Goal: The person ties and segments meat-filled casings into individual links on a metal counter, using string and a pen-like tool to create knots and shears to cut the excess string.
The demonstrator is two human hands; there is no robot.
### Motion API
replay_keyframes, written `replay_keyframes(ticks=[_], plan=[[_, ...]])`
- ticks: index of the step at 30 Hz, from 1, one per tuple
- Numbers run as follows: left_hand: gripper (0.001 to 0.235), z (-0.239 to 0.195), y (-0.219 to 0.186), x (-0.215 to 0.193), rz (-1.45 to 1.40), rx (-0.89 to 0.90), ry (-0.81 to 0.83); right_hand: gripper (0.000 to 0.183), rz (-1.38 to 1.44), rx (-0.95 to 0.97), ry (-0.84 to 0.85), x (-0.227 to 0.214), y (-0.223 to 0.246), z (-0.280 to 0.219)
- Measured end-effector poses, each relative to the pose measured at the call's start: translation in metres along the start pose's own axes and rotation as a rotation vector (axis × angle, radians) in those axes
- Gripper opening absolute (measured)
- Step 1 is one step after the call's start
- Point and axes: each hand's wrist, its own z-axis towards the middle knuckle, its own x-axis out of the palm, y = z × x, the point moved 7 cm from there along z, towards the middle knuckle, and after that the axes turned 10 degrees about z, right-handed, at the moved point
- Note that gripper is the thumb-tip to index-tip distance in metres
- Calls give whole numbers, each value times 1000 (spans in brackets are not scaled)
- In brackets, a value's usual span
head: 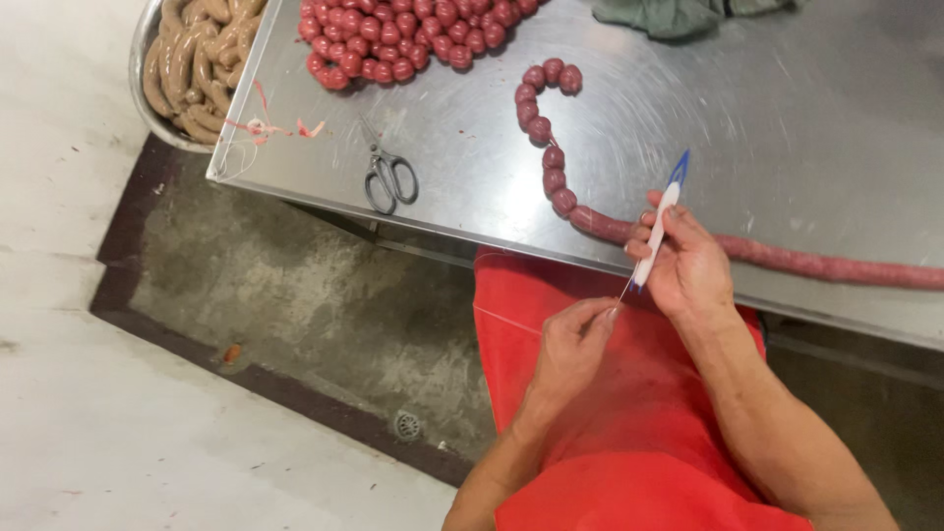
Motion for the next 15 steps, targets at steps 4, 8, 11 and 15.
replay_keyframes(ticks=[4,8,11,15], plan=[[20,4,-31,11,74,127,76,22,-14,-123,-50,-5,20,-9],[19,10,-40,17,116,75,188,24,-122,-205,-20,-12,32,-23],[14,17,-64,13,275,245,253,37,-505,-188,47,-10,37,-39],[14,44,-96,-4,502,544,201,49,-651,76,109,-18,13,-60]])
